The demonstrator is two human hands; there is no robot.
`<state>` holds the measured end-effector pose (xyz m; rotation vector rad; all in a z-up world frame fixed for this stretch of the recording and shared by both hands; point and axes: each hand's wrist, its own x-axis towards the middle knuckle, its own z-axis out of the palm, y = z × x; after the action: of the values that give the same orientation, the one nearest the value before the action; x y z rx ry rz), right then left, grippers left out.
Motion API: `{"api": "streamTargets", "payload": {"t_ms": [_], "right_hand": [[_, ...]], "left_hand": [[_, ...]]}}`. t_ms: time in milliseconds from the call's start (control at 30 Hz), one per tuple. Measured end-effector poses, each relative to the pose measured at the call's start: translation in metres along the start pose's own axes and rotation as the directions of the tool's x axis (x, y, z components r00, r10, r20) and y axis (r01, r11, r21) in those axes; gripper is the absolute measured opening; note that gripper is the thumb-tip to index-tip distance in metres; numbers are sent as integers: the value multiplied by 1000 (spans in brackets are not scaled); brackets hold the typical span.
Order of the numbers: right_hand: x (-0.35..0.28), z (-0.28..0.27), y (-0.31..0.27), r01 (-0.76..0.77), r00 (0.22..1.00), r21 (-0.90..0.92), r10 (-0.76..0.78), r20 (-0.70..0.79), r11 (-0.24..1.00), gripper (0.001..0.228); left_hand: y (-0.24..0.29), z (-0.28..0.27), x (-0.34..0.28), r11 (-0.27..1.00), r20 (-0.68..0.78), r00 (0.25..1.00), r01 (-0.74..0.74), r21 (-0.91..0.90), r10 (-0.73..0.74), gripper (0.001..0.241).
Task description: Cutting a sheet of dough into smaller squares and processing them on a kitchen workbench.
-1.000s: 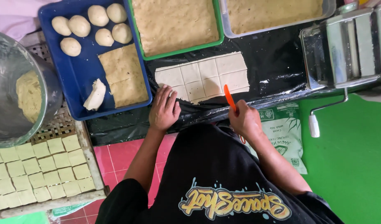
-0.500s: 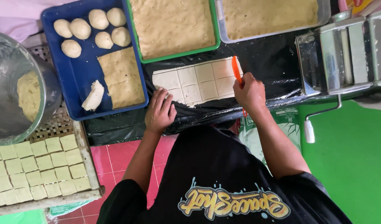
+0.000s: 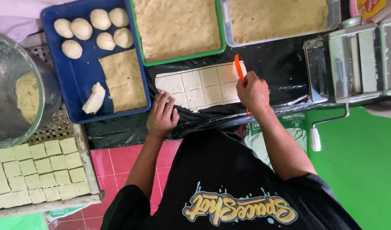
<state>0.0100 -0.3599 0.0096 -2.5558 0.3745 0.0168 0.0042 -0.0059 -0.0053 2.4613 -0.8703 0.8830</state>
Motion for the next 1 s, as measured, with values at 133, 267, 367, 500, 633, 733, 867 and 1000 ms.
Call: {"api": "streamTargets", "payload": {"t_ms": [133,267,367,500,633,733,867,1000], "right_hand": [[1,0,-1,-15,1000,11,15,14,1000,16],[4,7,6,2,1000,-12,-2,21,1000,18],[6,18,17,-8,999,-34,9,31,999,20],[-10,12,11,-26,999,-36,27,37,999,26],[-37,14,19,-39,998,-66,42,48,997,28],[-61,9,23,-31,999,-42,32,19,999,21],[-94,-5,20,-100,990,-72,106,91,992,27],[-116,-13,24,-119,987,-102,129,93,988,25]], "left_hand": [[2,-2,2,1000,-1,1000,9,7,-9,31],[1,0,1,1000,-7,1000,7,12,-7,31],[1,0,1,1000,-2,1000,9,15,-9,32],[1,-1,2,1000,-6,1000,8,18,-8,31],[-1,1,-1,1000,-10,1000,8,0,-8,31],[-1,2,-3,1000,-14,1000,-7,9,8,32],[0,0,-5,1000,-2,1000,-7,10,7,31],[2,-3,1,1000,-7,1000,-11,1,11,30]]}}
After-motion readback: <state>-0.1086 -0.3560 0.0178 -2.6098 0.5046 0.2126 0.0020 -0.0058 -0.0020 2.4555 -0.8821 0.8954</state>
